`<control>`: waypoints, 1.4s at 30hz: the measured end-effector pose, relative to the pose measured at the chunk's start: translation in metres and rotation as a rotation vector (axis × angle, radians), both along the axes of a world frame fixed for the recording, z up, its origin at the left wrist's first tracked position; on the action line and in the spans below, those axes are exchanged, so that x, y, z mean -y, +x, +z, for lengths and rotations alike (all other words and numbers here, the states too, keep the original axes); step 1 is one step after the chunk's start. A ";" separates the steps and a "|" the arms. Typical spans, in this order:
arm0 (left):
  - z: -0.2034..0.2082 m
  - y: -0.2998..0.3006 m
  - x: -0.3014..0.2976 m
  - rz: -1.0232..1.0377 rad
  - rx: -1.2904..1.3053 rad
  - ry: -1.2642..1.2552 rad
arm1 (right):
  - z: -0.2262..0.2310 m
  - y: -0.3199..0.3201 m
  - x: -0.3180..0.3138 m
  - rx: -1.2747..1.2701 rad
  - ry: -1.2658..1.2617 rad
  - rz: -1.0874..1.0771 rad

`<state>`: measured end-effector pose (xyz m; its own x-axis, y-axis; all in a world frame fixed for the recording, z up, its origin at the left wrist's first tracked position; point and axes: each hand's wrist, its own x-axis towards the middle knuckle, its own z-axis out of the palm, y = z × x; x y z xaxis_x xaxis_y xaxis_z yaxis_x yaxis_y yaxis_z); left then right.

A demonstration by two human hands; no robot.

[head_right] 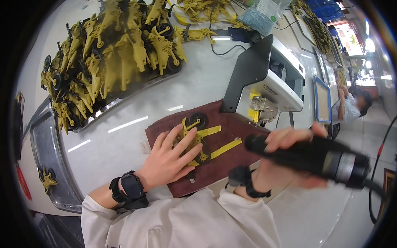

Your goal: Assembling small yellow toy motorcycles using an electric screwdriver at a factory workstation.

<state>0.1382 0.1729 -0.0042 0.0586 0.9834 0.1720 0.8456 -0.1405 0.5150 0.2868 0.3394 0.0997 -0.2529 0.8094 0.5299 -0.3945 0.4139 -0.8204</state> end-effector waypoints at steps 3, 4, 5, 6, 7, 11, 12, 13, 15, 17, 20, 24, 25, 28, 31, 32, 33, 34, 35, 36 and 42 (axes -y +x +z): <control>0.002 0.000 -0.001 -0.006 -0.028 0.017 | -0.002 -0.008 0.031 -0.128 -0.006 0.204; 0.000 -0.001 0.000 -0.009 -0.029 0.013 | -0.003 -0.013 0.034 -0.134 0.021 0.298; -0.004 -0.001 0.001 -0.007 -0.023 0.029 | -0.006 -0.020 0.037 -0.136 0.017 0.294; -0.007 -0.001 0.002 -0.006 -0.017 0.044 | -0.009 -0.027 0.040 -0.115 0.036 0.326; -0.008 -0.001 0.001 -0.008 -0.017 0.044 | -0.010 -0.031 0.040 -0.093 0.059 0.360; -0.009 0.000 -0.001 -0.006 0.016 0.061 | -0.018 -0.037 0.038 -0.010 0.024 0.312; -0.008 -0.001 -0.002 -0.012 0.018 0.065 | -0.021 -0.039 0.038 -0.009 0.022 0.314; -0.009 -0.001 -0.002 -0.010 0.019 0.063 | -0.024 -0.039 0.036 -0.014 0.019 0.329; -0.010 -0.001 -0.002 -0.013 0.028 0.067 | -0.030 -0.041 0.034 -0.016 0.015 0.344; -0.009 -0.001 -0.002 -0.016 0.011 0.050 | -0.033 -0.042 0.034 -0.025 -0.014 0.385; -0.010 -0.001 -0.001 -0.021 -0.005 0.031 | -0.036 -0.043 0.034 -0.036 -0.008 0.392; -0.011 -0.002 -0.001 -0.026 -0.002 0.026 | -0.033 -0.038 0.037 -0.018 -0.003 0.384; -0.011 -0.003 -0.001 -0.026 0.001 0.021 | -0.032 -0.038 0.039 -0.022 -0.033 0.374; -0.013 -0.003 -0.002 -0.026 0.001 0.023 | -0.037 -0.040 0.034 -0.015 -0.037 0.390; -0.013 -0.003 -0.003 -0.027 -0.003 0.012 | -0.039 -0.041 0.031 -0.020 -0.015 0.418; -0.013 -0.003 -0.003 -0.030 -0.003 0.008 | -0.040 -0.042 0.031 -0.037 -0.022 0.421; -0.013 -0.003 -0.003 -0.034 -0.003 0.005 | -0.041 -0.043 0.032 -0.035 -0.022 0.420; -0.012 -0.003 -0.003 -0.032 -0.001 0.005 | -0.043 -0.043 0.034 -0.043 -0.032 0.372; -0.011 -0.003 -0.004 -0.032 -0.001 0.003 | -0.044 -0.043 0.034 -0.050 -0.041 0.323; -0.010 -0.003 -0.004 -0.033 -0.001 0.003 | -0.046 -0.042 0.033 -0.048 -0.040 0.323; -0.014 -0.003 -0.003 -0.042 -0.004 -0.026 | -0.057 -0.050 0.034 -0.021 0.095 0.440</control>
<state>0.1348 0.1758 -0.0185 0.1001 0.9842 0.1459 0.8412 -0.1621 0.5159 0.2370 0.3054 0.0432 -0.5507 0.5745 0.6056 -0.5663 0.2759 -0.7767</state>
